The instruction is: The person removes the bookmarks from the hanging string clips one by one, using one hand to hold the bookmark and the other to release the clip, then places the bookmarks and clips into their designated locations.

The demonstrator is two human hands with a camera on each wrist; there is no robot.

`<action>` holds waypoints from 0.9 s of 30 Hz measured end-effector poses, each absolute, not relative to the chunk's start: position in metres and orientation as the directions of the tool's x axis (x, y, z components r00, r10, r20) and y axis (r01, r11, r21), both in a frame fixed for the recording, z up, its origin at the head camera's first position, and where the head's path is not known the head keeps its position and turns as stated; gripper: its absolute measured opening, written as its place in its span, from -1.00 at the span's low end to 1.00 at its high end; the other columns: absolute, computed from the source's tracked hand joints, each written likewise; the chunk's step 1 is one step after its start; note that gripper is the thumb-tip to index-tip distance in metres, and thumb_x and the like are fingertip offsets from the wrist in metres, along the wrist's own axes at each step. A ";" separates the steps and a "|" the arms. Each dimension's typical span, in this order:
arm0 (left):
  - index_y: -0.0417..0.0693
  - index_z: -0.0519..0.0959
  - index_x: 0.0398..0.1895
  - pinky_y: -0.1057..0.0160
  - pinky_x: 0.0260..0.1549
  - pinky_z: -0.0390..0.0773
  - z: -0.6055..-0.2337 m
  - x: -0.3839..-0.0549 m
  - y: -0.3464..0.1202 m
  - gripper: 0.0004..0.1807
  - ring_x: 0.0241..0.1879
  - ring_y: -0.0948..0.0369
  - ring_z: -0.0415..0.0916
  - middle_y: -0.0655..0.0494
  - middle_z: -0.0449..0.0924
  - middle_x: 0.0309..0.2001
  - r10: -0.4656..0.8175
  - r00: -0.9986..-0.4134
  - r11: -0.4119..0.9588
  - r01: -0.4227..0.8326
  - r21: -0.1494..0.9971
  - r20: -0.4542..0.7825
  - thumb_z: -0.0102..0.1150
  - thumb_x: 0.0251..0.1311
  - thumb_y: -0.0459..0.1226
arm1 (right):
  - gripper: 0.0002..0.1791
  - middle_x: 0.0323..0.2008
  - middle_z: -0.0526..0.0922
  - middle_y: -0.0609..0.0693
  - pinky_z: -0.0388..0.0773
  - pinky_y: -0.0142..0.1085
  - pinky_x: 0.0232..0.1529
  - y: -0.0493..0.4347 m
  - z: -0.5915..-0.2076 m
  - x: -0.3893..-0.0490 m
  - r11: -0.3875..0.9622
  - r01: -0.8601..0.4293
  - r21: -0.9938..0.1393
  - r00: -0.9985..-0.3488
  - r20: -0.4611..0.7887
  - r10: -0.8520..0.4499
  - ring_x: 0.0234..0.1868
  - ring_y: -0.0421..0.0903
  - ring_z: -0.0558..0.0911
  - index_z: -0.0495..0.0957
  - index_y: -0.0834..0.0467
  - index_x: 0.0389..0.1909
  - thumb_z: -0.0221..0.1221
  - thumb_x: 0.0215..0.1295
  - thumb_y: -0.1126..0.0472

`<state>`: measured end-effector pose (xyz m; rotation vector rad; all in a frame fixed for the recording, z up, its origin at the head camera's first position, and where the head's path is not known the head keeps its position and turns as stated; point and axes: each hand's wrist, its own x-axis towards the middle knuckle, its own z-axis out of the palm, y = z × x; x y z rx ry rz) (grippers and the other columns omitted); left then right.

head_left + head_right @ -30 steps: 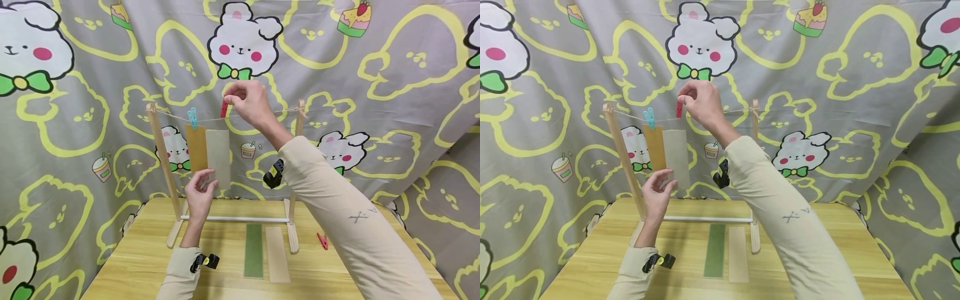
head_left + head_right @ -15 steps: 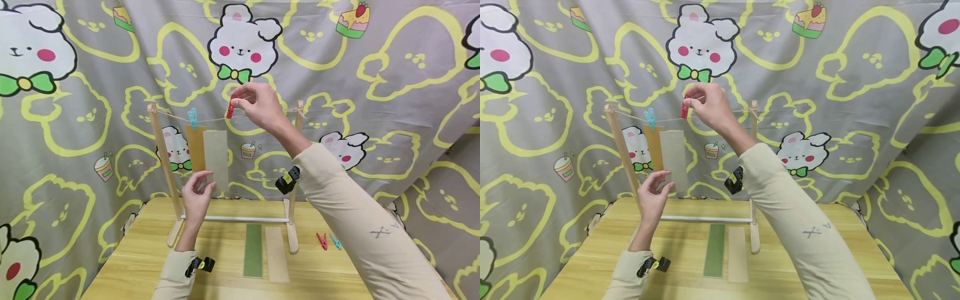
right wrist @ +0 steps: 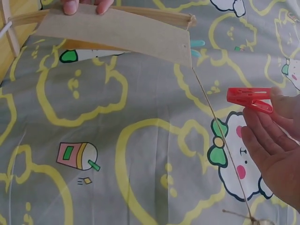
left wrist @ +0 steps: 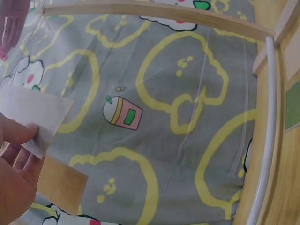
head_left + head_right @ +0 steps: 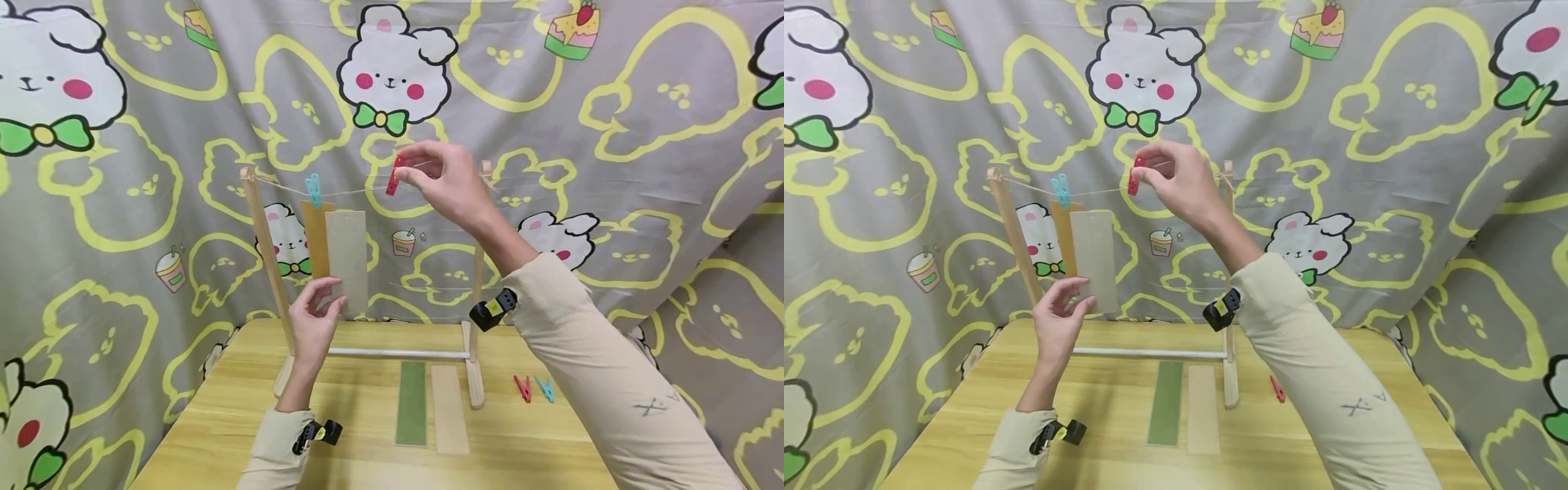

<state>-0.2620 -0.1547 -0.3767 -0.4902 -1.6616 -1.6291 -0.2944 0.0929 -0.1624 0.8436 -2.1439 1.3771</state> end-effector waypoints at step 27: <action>-0.41 0.64 -0.04 0.36 -0.18 0.72 -0.377 -0.243 -0.152 -0.62 -0.16 0.17 0.56 -0.28 0.61 -0.07 -0.192 -0.642 0.145 0.730 0.668 0.742 0.31 0.04 -0.74 | -0.64 -0.04 0.76 0.12 0.66 -0.37 0.06 0.142 -0.219 -0.268 0.202 -0.713 -0.671 -0.701 0.693 -0.171 -0.03 -0.13 0.75 0.66 0.24 0.13 0.35 0.35 0.26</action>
